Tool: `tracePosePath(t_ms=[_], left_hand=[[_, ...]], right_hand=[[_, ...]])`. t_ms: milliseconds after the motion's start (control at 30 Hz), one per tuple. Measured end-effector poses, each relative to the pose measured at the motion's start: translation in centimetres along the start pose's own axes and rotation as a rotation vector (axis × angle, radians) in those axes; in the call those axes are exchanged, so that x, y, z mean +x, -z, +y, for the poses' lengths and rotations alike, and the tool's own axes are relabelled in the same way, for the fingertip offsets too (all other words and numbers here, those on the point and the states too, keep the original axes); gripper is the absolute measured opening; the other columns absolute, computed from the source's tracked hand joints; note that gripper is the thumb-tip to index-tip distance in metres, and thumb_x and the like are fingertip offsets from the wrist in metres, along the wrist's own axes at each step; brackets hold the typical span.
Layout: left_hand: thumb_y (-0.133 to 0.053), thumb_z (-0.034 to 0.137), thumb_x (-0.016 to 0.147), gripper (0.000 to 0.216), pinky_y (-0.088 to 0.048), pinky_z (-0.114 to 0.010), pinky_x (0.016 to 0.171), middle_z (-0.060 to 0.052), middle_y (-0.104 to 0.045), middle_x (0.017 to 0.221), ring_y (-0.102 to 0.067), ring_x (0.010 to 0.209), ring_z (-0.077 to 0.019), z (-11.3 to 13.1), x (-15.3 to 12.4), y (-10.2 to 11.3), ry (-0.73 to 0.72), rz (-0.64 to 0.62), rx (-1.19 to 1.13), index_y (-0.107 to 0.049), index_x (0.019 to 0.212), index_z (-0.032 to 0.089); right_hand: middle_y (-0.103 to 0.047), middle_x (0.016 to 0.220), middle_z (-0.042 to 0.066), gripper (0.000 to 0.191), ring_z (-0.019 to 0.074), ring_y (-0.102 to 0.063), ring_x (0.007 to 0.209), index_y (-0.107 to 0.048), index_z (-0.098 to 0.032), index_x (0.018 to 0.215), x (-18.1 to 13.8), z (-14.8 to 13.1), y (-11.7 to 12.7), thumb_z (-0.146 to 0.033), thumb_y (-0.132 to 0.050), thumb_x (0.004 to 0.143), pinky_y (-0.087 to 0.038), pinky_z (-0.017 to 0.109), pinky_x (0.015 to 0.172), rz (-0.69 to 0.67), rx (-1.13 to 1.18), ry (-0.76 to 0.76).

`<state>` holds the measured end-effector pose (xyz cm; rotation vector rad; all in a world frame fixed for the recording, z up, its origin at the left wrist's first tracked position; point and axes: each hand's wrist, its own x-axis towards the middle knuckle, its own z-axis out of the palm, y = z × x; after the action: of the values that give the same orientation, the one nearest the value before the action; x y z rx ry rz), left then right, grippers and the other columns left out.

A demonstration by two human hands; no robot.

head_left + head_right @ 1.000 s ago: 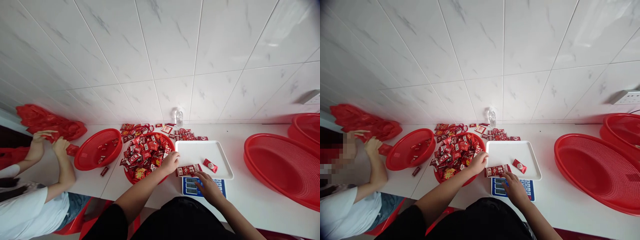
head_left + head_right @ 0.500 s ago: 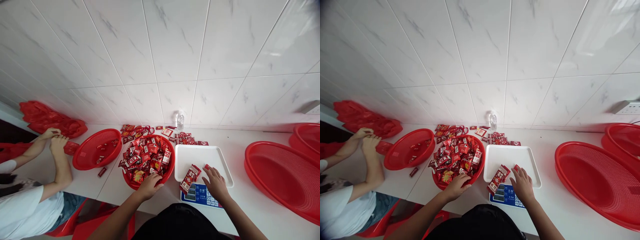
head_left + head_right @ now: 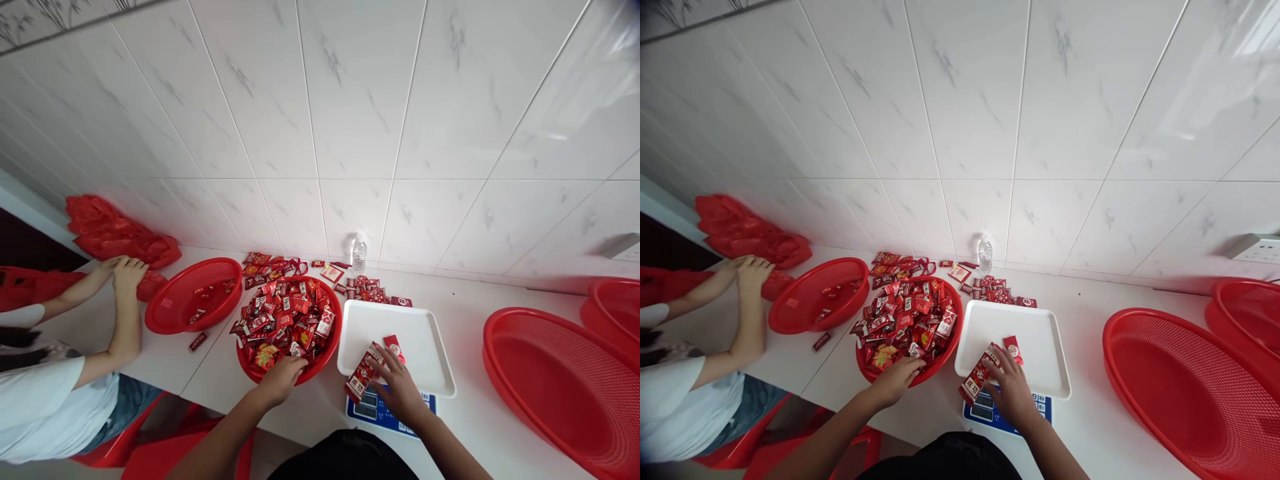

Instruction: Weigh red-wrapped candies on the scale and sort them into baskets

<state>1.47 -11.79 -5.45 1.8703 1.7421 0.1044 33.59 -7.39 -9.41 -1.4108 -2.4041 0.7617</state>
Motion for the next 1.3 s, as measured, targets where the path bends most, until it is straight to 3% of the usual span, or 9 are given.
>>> tracePosePath(t_ms=[133,233,433,667,767,867,1067,1200,1300], left_hand=[[-0.043,0.042,0.085,0.042,-0.036,-0.038,0.095,-0.008,-0.058,0.12,-0.05,0.112,-0.0267,1.8,-0.1,-0.3,0.055,-0.02,0.022,-0.056,0.121,0.025],[-0.05,0.042,0.081,0.046,-0.034,-0.041,0.097,-0.011,-0.054,0.124,-0.045,0.118,-0.0297,3.0,-0.1,-0.6,0.113,-0.022,0.049,-0.055,0.122,0.023],[-0.056,0.043,0.076,0.043,-0.037,-0.037,0.093,-0.01,-0.054,0.118,-0.048,0.111,-0.0268,3.3,-0.4,-0.8,0.138,0.018,-0.017,-0.058,0.114,0.021],[-0.06,0.041,0.073,0.029,-0.042,-0.029,0.081,-0.005,-0.061,0.099,-0.055,0.092,-0.0207,0.7,0.1,-0.3,0.041,0.04,-0.119,-0.063,0.094,0.021],[-0.058,0.038,0.074,0.029,-0.042,-0.028,0.081,-0.004,-0.063,0.098,-0.056,0.091,-0.02,-0.4,0.7,-0.1,0.012,0.001,-0.162,-0.064,0.097,0.021],[-0.055,0.042,0.077,0.038,-0.039,-0.03,0.09,-0.006,-0.06,0.112,-0.054,0.102,-0.0216,-1.0,1.1,0.0,-0.047,-0.029,-0.17,-0.063,0.108,0.022],[-0.055,0.052,0.076,0.048,-0.035,-0.035,0.096,-0.007,-0.058,0.119,-0.047,0.112,-0.0251,-1.5,0.9,-0.2,-0.089,-0.086,-0.124,-0.059,0.117,0.026],[-0.064,0.046,0.069,0.048,-0.039,-0.033,0.091,-0.007,-0.06,0.112,-0.052,0.104,-0.024,-1.8,0.9,-0.2,-0.083,-0.054,-0.145,-0.062,0.112,0.024],[-0.067,0.039,0.066,0.043,-0.041,-0.031,0.089,-0.005,-0.063,0.108,-0.054,0.1,-0.0228,-2.0,1.1,0.0,-0.098,-0.023,-0.188,-0.064,0.106,0.023]], right_hand=[[-0.02,0.151,-0.002,0.056,0.0289,-0.01,0.139,-0.041,-0.043,0.13,-0.2,-1.2,-0.2,-0.04,-0.058,0.077,-0.008,0.055,0.109,-0.193,-0.078,0.139],[-0.025,0.15,-0.001,0.057,0.0277,-0.012,0.139,-0.038,-0.04,0.132,0.3,-0.8,-0.5,-0.031,-0.056,0.079,-0.008,0.054,0.109,-0.222,-0.139,0.12],[-0.036,0.144,0.005,0.047,0.0283,-0.017,0.137,-0.043,-0.03,0.132,1.7,0.7,-0.6,-0.028,-0.043,0.085,-0.02,0.05,0.108,-0.107,-0.184,0.085],[-0.044,0.139,0.005,0.041,0.0276,-0.028,0.134,-0.051,-0.027,0.126,1.3,0.4,-1.9,-0.031,-0.043,0.086,-0.03,0.047,0.105,0.038,-0.165,0.049],[-0.05,0.134,0.005,0.038,0.0274,-0.033,0.131,-0.054,-0.026,0.122,1.7,0.1,-2.3,-0.033,-0.044,0.086,-0.033,0.046,0.103,0.091,-0.159,-0.004],[-0.052,0.131,0.006,0.037,0.0268,-0.037,0.129,-0.055,-0.025,0.121,2.4,-0.3,-2.8,-0.033,-0.042,0.087,-0.036,0.045,0.102,0.152,-0.156,-0.071],[-0.031,0.146,0.007,0.044,0.0303,-0.024,0.135,-0.044,-0.029,0.131,2.2,-1.8,-3.6,-0.037,-0.041,0.088,-0.033,0.048,0.102,0.304,-0.168,-0.165],[-0.015,0.151,0.008,0.055,0.0317,-0.016,0.137,-0.026,-0.029,0.14,2.1,-2.7,-2.4,-0.043,-0.038,0.088,-0.033,0.052,0.102,0.427,-0.118,-0.241],[-0.016,0.15,0.008,0.057,0.0316,-0.019,0.136,-0.024,-0.029,0.14,1.8,-3.3,-1.1,-0.047,-0.037,0.087,-0.034,0.052,0.101,0.462,-0.051,-0.256]])
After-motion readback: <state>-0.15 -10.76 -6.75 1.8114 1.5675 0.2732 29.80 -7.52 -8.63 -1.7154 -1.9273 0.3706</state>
